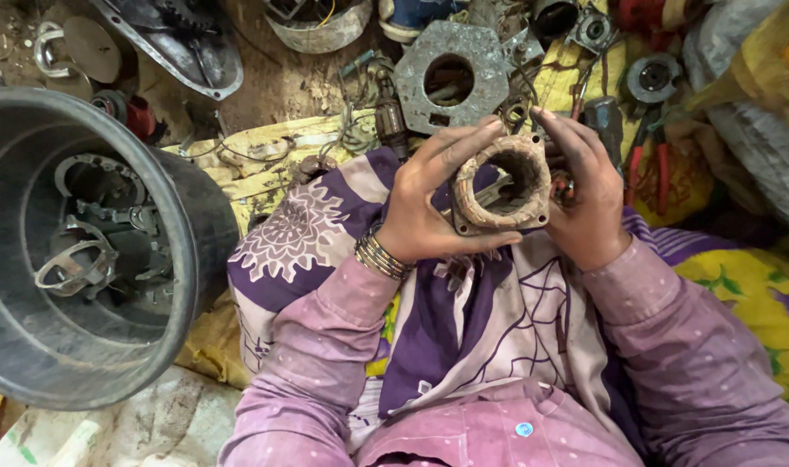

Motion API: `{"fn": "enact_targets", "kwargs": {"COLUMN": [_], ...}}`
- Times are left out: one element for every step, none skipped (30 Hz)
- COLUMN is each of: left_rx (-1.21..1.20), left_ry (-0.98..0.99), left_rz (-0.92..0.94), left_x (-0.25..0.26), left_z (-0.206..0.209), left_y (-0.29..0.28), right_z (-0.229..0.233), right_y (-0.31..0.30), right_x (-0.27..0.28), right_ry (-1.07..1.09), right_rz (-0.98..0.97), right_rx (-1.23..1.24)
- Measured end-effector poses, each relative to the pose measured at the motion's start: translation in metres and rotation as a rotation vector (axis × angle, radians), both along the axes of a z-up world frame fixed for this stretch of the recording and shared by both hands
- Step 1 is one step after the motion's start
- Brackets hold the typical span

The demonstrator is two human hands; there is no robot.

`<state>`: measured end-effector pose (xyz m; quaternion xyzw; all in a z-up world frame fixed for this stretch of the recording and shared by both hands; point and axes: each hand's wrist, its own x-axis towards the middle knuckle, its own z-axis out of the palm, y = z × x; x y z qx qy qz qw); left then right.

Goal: The person disassembles and cleans small mechanical components using a hammer and a screwdriver. They strike parts to separate them, scrape surfaces, and inspect the pieces before placing them into a nearby bucket.

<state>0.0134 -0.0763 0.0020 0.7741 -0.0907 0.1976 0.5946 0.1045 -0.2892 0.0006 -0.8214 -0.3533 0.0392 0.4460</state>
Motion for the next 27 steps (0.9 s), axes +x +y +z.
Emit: {"fn": "enact_targets", "kwargs": {"left_rx": [0.001, 0.003, 0.0, -0.003, -0.005, 0.005, 0.015, 0.025, 0.024, 0.024, 0.024, 0.015, 0.007, -0.002, -0.017, -0.032, -0.047, -0.052, -0.055, -0.059, -0.055, -0.052, -0.048, -0.049, -0.049, -0.05, -0.043], "left_ry": [-0.002, -0.003, -0.004, -0.004, -0.004, -0.004, -0.005, -0.005, -0.009, -0.012, -0.015, -0.01, -0.005, 0.001, 0.015, 0.029, 0.043, 0.039, 0.035, 0.031, 0.029, 0.028, 0.028, 0.031, 0.033, 0.035, 0.025], "left_rz": [0.001, 0.002, -0.001, -0.004, -0.006, -0.004, -0.002, -0.001, 0.0, 0.002, 0.002, 0.005, 0.007, 0.01, 0.012, 0.013, 0.016, 0.018, 0.021, 0.023, 0.022, 0.021, 0.021, 0.019, 0.019, 0.02, 0.019], "left_x": [0.0005, 0.0009, 0.0009, 0.0007, 0.0004, 0.0001, 0.0002, 0.0005, 0.0006, 0.0005, 0.0006, 0.0003, -0.0003, -0.0008, -0.0015, -0.002, -0.0024, -0.0026, -0.0025, -0.0024, -0.0022, -0.002, -0.002, -0.0021, -0.0022, -0.0023, -0.0021], "left_z": [0.0002, 0.0004, 0.0005, 0.0005, 0.0007, 0.001, 0.0013, 0.0015, 0.0019, 0.0021, 0.0021, 0.002, 0.0018, 0.0015, 0.0012, 0.0009, 0.0005, 0.0, -0.0004, -0.0008, -0.0012, -0.0016, -0.0019, -0.0019, -0.0019, -0.0016, -0.0014], "left_y": [0.0001, 0.0001, -0.0002, -0.0004, -0.0003, -0.0002, -0.0002, -0.0001, 0.0, 0.0, 0.0001, 0.0001, 0.0004, 0.0006, 0.0007, 0.0007, 0.0007, 0.0007, 0.0009, 0.0011, 0.001, 0.0009, 0.0009, 0.001, 0.0014, 0.0018, 0.002], "right_z": [-0.0001, -0.0002, -0.0005, -0.0009, -0.0014, -0.0019, -0.0024, -0.0029, -0.0032, -0.0037, -0.0042, -0.0045, -0.0049, -0.005, -0.005, -0.0051, -0.0053, -0.0055, -0.0057, -0.0059, -0.0061, -0.0061, -0.0061, -0.0058, -0.0056, -0.0052, -0.0048], "right_y": [-0.0001, -0.0004, -0.001, -0.0015, -0.0017, -0.0017, -0.0017, -0.0017, -0.0019, -0.0021, -0.0024, -0.003, -0.0036, -0.0043, -0.0052, -0.0057, -0.0062, -0.0065, -0.0065, -0.0065, -0.0066, -0.0067, -0.0067, -0.0066, -0.006, -0.0054, -0.0049], "right_x": [0.0004, 0.0008, 0.0006, 0.0004, 0.0004, 0.0002, 0.0005, 0.001, 0.0011, 0.0014, 0.0016, 0.0019, 0.0021, 0.0023, 0.0025, 0.0027, 0.0028, 0.0029, 0.0029, 0.0029, 0.0028, 0.0029, 0.0028, 0.0025, 0.0028, 0.003, 0.0032], "right_ry": [-0.01, -0.02, -0.03, -0.058, -0.086, -0.113, -0.127, -0.141, -0.156, -0.138, -0.12, -0.102, -0.115, -0.127, -0.139, -0.156, -0.173, -0.19, -0.181, -0.172, -0.162, -0.169, -0.175, -0.182, -0.18, -0.179, -0.178], "right_rz": [0.003, 0.007, 0.01, 0.015, 0.02, 0.026, 0.027, 0.028, 0.028, 0.03, 0.033, 0.035, 0.038, 0.042, 0.046, 0.049, 0.052, 0.055, 0.054, 0.053, 0.051, 0.056, 0.061, 0.065, 0.067, 0.069, 0.071], "right_rx": [0.001, 0.002, 0.002, -0.001, -0.005, -0.008, -0.011, -0.015, -0.018, -0.004, 0.01, 0.024, 0.015, 0.007, -0.002, -0.004, -0.006, -0.008, -0.002, 0.004, 0.01, 0.013, 0.015, 0.017, 0.019, 0.022, 0.024]}}
